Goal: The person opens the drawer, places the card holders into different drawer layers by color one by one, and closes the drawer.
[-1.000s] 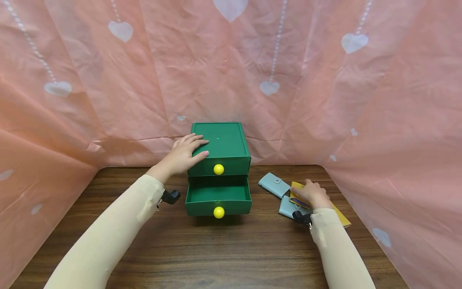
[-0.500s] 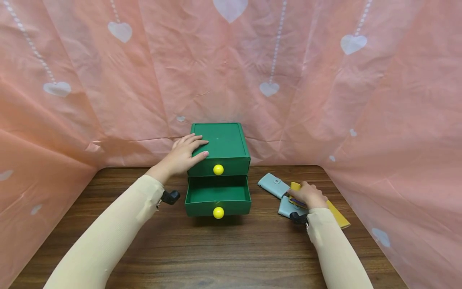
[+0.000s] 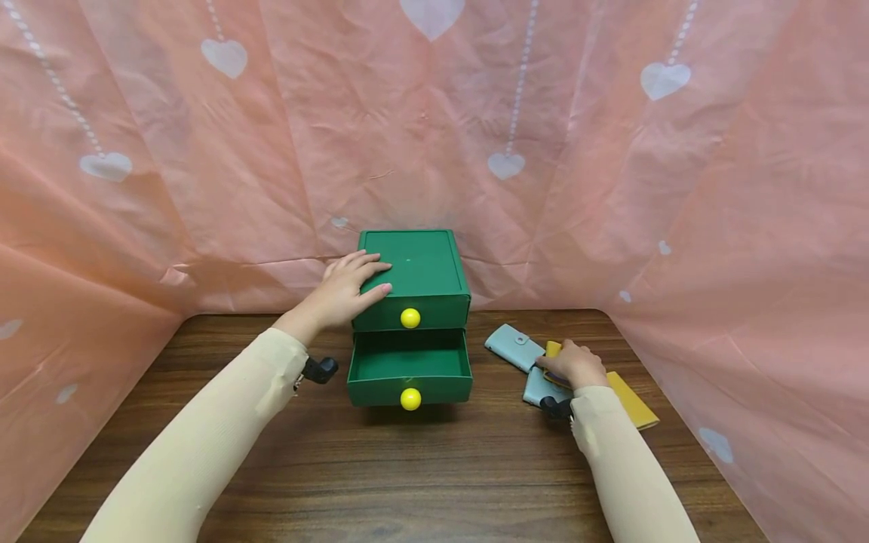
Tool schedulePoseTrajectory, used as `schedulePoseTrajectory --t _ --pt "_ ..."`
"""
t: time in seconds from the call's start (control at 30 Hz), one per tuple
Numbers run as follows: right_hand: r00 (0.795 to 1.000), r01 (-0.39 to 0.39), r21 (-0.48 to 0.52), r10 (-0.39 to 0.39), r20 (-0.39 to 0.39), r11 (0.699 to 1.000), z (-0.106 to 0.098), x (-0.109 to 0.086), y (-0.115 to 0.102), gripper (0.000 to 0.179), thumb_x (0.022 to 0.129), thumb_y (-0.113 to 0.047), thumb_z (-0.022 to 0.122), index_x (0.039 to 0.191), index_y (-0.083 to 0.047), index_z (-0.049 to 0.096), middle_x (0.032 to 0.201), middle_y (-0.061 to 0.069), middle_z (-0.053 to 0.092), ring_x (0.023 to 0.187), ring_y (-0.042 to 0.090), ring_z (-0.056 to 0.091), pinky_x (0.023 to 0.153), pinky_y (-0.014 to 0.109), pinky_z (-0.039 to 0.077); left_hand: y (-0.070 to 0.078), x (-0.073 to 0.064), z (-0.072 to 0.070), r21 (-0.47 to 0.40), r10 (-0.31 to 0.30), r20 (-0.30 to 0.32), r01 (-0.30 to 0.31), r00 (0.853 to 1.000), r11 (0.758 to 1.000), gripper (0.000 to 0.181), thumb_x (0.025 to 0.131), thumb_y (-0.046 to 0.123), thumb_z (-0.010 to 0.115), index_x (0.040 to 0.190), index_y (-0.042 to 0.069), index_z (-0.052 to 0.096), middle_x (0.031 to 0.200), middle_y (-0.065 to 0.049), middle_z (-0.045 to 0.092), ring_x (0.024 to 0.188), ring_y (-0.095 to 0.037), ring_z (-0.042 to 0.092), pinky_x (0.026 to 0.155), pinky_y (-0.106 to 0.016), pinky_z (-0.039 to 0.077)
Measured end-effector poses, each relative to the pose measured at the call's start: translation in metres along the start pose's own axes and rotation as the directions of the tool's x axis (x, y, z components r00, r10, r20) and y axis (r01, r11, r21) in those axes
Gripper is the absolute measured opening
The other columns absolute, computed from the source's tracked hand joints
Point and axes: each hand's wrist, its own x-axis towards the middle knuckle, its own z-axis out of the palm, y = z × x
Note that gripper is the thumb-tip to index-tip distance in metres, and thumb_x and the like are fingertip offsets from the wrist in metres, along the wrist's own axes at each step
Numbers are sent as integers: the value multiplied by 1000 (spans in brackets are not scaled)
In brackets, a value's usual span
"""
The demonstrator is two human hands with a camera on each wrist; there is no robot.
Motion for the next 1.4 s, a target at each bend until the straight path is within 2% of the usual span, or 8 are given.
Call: schedulePoseTrajectory --t 0.3,0.5,0.77,1.07,1.4 --pt "1000 9 4 -9 -2 1000 2 4 0 94 94 -54 57 149 15 24 137 45 37 117 55 47 96 64 41 0 -2 0 -1 -3 4 3 1000 1000 61 102 59 40 151 23 47 160 -6 33 151 -28 15 118 -57 11" --pt "998 46 -4 -46 -34 999 2 6 2 89 93 -48 60 146 16 30 131 43 45 107 48 53 90 60 44 1 -3 0 -2 -3 5 3 1000 1000 61 102 60 40 151 23 47 160 -6 33 152 -28 15 119 -56 10" --pt "996 62 -8 -63 -66 998 1 7 2 85 90 -46 63 143 15 38 130 40 49 103 44 55 89 58 45 0 -2 0 -5 -6 3 6 1000 1000 61 102 60 40 151 23 46 160 -6 32 152 -28 15 118 -56 10" --pt "991 85 27 -81 -107 996 -2 3 3 78 90 -43 61 141 13 42 125 37 53 97 41 56 83 54 47 0 -1 1 -10 -1 -3 1 1000 1000 62 102 60 40 151 24 47 161 -5 32 152 -28 15 118 -57 10" --pt "979 120 49 -110 -172 992 -14 -9 2 76 91 -41 59 142 13 40 124 37 53 95 40 56 79 52 47 0 0 0 -14 -1 -2 1 1000 1000 62 102 61 40 151 24 46 161 -5 32 152 -28 14 118 -57 10"
